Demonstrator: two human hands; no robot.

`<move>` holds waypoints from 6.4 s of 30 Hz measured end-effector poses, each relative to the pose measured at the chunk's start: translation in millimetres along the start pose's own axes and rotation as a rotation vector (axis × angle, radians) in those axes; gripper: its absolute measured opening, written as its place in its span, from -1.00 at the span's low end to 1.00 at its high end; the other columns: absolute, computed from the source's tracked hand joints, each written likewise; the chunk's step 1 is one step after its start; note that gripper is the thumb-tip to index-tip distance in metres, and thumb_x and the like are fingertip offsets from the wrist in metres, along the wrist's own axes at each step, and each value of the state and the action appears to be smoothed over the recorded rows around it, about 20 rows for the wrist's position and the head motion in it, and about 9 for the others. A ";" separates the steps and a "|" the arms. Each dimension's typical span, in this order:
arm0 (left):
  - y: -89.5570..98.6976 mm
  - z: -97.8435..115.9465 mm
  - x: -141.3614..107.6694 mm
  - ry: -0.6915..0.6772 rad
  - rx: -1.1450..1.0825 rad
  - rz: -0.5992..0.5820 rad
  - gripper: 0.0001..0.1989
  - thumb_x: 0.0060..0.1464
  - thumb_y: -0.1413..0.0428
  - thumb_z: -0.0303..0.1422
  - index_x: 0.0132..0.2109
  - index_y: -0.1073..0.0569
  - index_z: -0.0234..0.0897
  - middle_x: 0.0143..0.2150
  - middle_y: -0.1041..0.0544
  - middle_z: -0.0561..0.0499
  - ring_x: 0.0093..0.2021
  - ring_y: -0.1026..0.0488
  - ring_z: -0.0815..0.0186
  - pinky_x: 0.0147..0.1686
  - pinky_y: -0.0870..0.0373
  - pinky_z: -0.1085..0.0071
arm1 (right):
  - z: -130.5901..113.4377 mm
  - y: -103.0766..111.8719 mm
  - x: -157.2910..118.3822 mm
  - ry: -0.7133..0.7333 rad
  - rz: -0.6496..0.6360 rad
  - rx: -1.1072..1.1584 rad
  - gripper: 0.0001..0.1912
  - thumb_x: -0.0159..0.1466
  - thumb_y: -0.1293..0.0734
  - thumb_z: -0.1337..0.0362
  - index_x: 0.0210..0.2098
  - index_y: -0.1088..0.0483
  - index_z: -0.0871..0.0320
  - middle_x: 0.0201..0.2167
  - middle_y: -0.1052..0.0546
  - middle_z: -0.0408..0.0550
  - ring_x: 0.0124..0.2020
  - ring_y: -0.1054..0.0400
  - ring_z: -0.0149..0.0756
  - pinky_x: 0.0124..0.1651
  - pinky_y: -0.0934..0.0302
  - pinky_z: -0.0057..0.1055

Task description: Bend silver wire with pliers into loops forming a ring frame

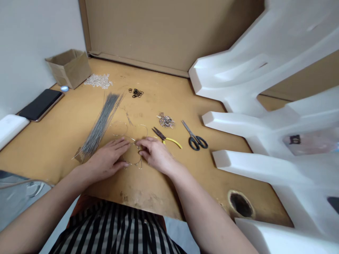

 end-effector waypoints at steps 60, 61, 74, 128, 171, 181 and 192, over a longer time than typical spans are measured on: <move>12.7 -6.7 -4.3 -0.036 -0.049 0.222 -0.81 -0.01 -0.01 -0.40 -0.21 -0.42 -0.26 -0.03 -0.42 -0.10 0.04 -0.31 0.16 0.03 -0.26 0.11 | 3.3 12.1 -8.5 0.079 -0.124 0.087 -0.86 0.01 -0.23 0.54 -0.54 -0.28 0.19 -0.48 -0.31 -0.16 -0.47 -0.17 -0.46 -0.39 -0.03 -0.51; 12.7 -6.9 -4.3 -0.039 -0.053 0.225 -0.82 -0.01 -0.01 -0.40 -0.21 -0.42 -0.26 -0.04 -0.43 -0.10 0.03 -0.31 0.16 0.03 -0.26 0.11 | 3.6 11.5 -8.6 0.081 -0.129 0.092 -0.85 0.01 -0.22 0.54 -0.54 -0.28 0.19 -0.48 -0.31 -0.16 -0.47 -0.17 -0.46 -0.38 -0.03 -0.51; 15.5 -8.0 -5.3 -0.044 -0.063 0.270 -0.83 0.02 0.03 -0.43 -0.25 -0.43 -0.27 -0.09 -0.46 -0.09 -0.02 -0.36 0.21 0.00 -0.31 0.17 | 5.1 17.8 -7.5 0.034 -0.049 0.115 -0.86 0.04 -0.25 0.52 -0.54 -0.26 0.18 -0.50 -0.30 -0.18 -0.47 -0.18 -0.46 -0.38 -0.06 -0.50; 8.8 -8.9 -0.9 -0.029 -0.095 0.242 -0.91 -0.06 -0.01 -0.50 -0.41 -0.40 -0.28 -0.11 -0.45 -0.09 0.01 -0.34 0.17 0.02 -0.28 0.16 | -11.3 -8.0 9.9 -0.063 0.099 -0.144 -0.89 0.15 -0.20 0.41 -0.40 -0.35 0.17 -0.40 -0.46 -0.03 -0.32 -0.30 -0.29 -0.32 -0.09 -0.45; 4.3 -2.9 4.3 -0.056 0.126 0.172 -0.73 0.06 0.13 -0.52 -0.13 -0.37 -0.25 0.01 -0.39 -0.08 0.14 -0.19 0.15 0.04 -0.21 0.13 | -14.4 -10.1 10.5 -0.055 0.094 -0.142 -0.85 0.15 -0.16 0.44 -0.40 -0.34 0.18 -0.43 -0.45 0.00 -0.34 -0.30 -0.28 -0.33 -0.09 -0.44; 13.2 3.8 17.2 -0.025 0.011 0.224 -0.84 0.01 0.06 -0.48 -0.29 -0.40 -0.27 -0.12 -0.45 -0.06 -0.03 -0.33 0.21 -0.02 -0.27 0.21 | -16.0 -10.3 10.5 -0.052 0.112 -0.130 -0.85 0.16 -0.16 0.43 -0.40 -0.36 0.18 -0.43 -0.46 0.01 -0.33 -0.32 -0.28 -0.32 -0.11 -0.44; 4.6 5.0 41.1 0.046 0.006 0.164 -0.81 -0.04 0.06 -0.54 -0.44 -0.42 -0.29 -0.39 -0.44 -0.02 -0.31 -0.36 0.27 -0.28 -0.31 0.33 | 1.6 2.4 7.5 -0.035 0.220 0.051 -0.84 0.09 -0.19 0.48 -0.45 -0.36 0.17 -0.46 -0.45 -0.06 -0.41 -0.31 -0.34 -0.32 -0.15 -0.46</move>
Point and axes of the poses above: each hand's wrist, its own x-axis towards the middle knuckle, its own y-axis out of the back of the hand, z = x × y, the point moved 5 cm from there along x, towards the middle knuckle
